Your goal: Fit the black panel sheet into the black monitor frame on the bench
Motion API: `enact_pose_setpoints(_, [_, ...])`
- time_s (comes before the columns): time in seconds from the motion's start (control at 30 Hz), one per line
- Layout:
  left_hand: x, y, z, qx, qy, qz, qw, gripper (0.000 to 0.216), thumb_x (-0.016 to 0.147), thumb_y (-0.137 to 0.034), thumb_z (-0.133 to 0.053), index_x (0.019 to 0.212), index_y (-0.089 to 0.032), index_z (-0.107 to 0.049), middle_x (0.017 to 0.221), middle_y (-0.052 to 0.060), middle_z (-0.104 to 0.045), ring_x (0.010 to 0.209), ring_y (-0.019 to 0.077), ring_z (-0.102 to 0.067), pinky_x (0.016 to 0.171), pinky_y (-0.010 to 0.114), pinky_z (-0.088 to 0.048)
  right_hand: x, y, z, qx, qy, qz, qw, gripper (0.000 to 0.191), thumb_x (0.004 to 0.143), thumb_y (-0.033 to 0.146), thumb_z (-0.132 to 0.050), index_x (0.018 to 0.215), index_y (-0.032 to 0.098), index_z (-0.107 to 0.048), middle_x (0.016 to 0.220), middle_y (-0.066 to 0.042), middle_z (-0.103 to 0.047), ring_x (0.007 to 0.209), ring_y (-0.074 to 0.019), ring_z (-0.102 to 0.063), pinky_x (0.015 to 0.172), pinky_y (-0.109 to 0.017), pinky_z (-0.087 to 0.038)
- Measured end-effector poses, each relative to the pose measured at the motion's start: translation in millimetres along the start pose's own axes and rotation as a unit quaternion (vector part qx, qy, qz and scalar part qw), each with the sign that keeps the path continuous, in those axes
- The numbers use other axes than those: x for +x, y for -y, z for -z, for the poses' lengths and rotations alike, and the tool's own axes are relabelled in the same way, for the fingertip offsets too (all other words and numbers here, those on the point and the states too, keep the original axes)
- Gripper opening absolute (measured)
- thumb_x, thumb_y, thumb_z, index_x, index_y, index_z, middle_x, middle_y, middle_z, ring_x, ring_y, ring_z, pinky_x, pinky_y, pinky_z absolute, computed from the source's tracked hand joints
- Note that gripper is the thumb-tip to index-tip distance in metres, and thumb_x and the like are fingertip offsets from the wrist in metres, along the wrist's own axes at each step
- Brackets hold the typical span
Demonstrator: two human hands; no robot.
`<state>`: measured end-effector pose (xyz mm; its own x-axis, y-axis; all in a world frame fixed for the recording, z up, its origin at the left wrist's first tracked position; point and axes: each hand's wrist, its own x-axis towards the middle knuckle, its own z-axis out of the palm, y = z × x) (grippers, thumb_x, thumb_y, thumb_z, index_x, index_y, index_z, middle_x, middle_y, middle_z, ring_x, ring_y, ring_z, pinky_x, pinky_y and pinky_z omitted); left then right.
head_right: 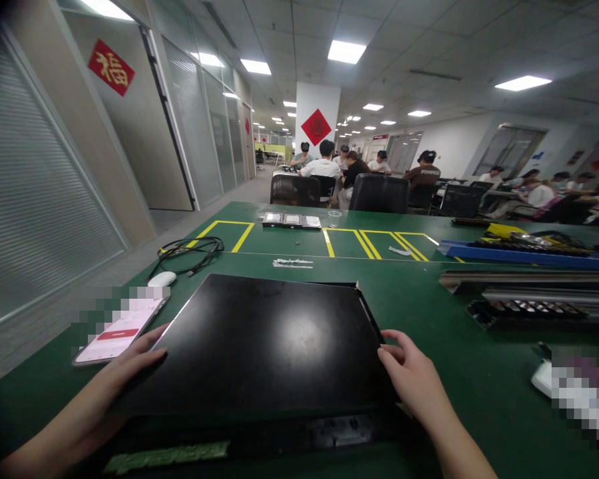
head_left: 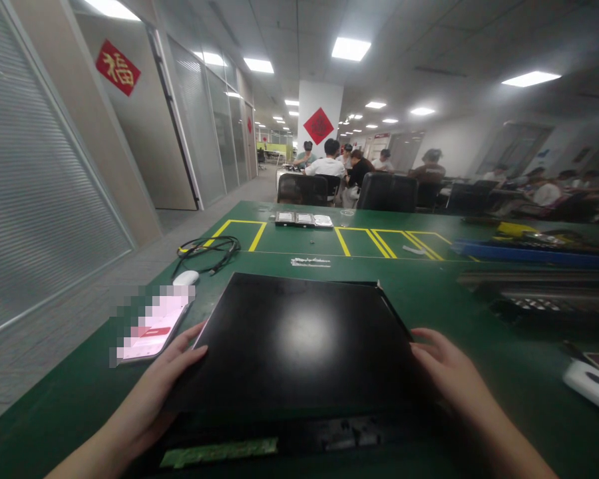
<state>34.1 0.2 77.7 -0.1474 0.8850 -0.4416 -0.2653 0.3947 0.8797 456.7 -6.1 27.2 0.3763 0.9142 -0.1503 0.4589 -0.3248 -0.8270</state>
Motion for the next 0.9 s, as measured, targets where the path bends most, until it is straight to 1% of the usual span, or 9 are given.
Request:
enact_pose_setpoints(0.1, [-0.9,-0.5,-1.5,0.010,0.004,-0.010,1.000,0.070,0.066,-0.027,-0.079,0.131,-0.028,-0.053,0.087,0.004,-0.080,0.075,0.0282,-0.076,0.057,0.029,-0.058,-1.0,0.3,0.5,-0.021,-0.004,0.003,1.000,0.044,0.077,0.048,-0.055,0.115,0.026,-0.056,0.102,-0.005,-0.075,0.095,-0.0254,-0.070,0.081,-0.035,-0.051])
enact_pose_setpoints(0.2, [-1.3,-0.6,-1.3,0.018,0.011,-0.012,1.000,0.074,0.063,-0.025,-0.080,0.131,-0.028,-0.050,0.084,0.003,-0.080,0.073,0.0286,-0.076,0.056,0.030,-0.058,-3.8,3.9,0.9,-0.045,-0.009,0.008,0.999,0.041,0.076,0.049,-0.055,0.111,0.027,-0.059,0.099,-0.004,-0.076,0.096,-0.0261,-0.069,0.079,-0.035,-0.051])
enact_pose_setpoints(0.4, [2.3,2.1,2.4,0.020,0.014,-0.017,1.000,0.071,0.065,-0.024,-0.079,0.130,-0.028,-0.051,0.085,0.003,-0.079,0.074,0.0294,-0.076,0.056,0.031,-0.058,-9.1,14.8,-0.3,-0.086,-0.031,0.011,0.996,0.037,0.072,0.047,-0.057,0.103,0.028,-0.065,0.097,-0.003,-0.077,0.087,-0.0277,-0.070,0.074,-0.037,-0.051])
enact_pose_setpoints(0.6, [0.8,1.5,1.0,0.028,0.021,-0.015,0.999,0.073,0.066,-0.024,-0.078,0.132,-0.030,-0.048,0.084,0.003,-0.079,0.073,0.0303,-0.076,0.055,0.032,-0.058,-8.3,15.9,0.9,-0.107,-0.018,0.021,0.994,0.037,0.073,0.048,-0.055,0.102,0.028,-0.065,0.096,-0.003,-0.077,0.089,-0.0270,-0.069,0.075,-0.036,-0.049])
enact_pose_setpoints(0.77, [0.9,2.4,1.5,0.025,0.024,-0.014,0.999,0.078,0.063,-0.030,-0.081,0.133,-0.030,-0.047,0.087,0.004,-0.080,0.075,0.0316,-0.076,0.056,0.034,-0.058,-9.3,17.0,1.2,-0.134,-0.018,0.032,0.990,0.035,0.076,0.048,-0.052,0.101,0.027,-0.064,0.096,-0.003,-0.076,0.091,-0.0267,-0.069,0.077,-0.036,-0.048])
enact_pose_setpoints(0.9, [3.5,5.9,2.8,0.016,0.023,-0.018,0.999,0.075,0.065,-0.026,-0.080,0.133,-0.031,-0.048,0.090,0.006,-0.079,0.075,0.0316,-0.076,0.059,0.036,-0.058,-9.6,17.6,0.8,-0.143,-0.018,0.034,0.989,0.034,0.076,0.048,-0.051,0.100,0.027,-0.064,0.093,-0.002,-0.077,0.088,-0.0267,-0.069,0.074,-0.036,-0.047])
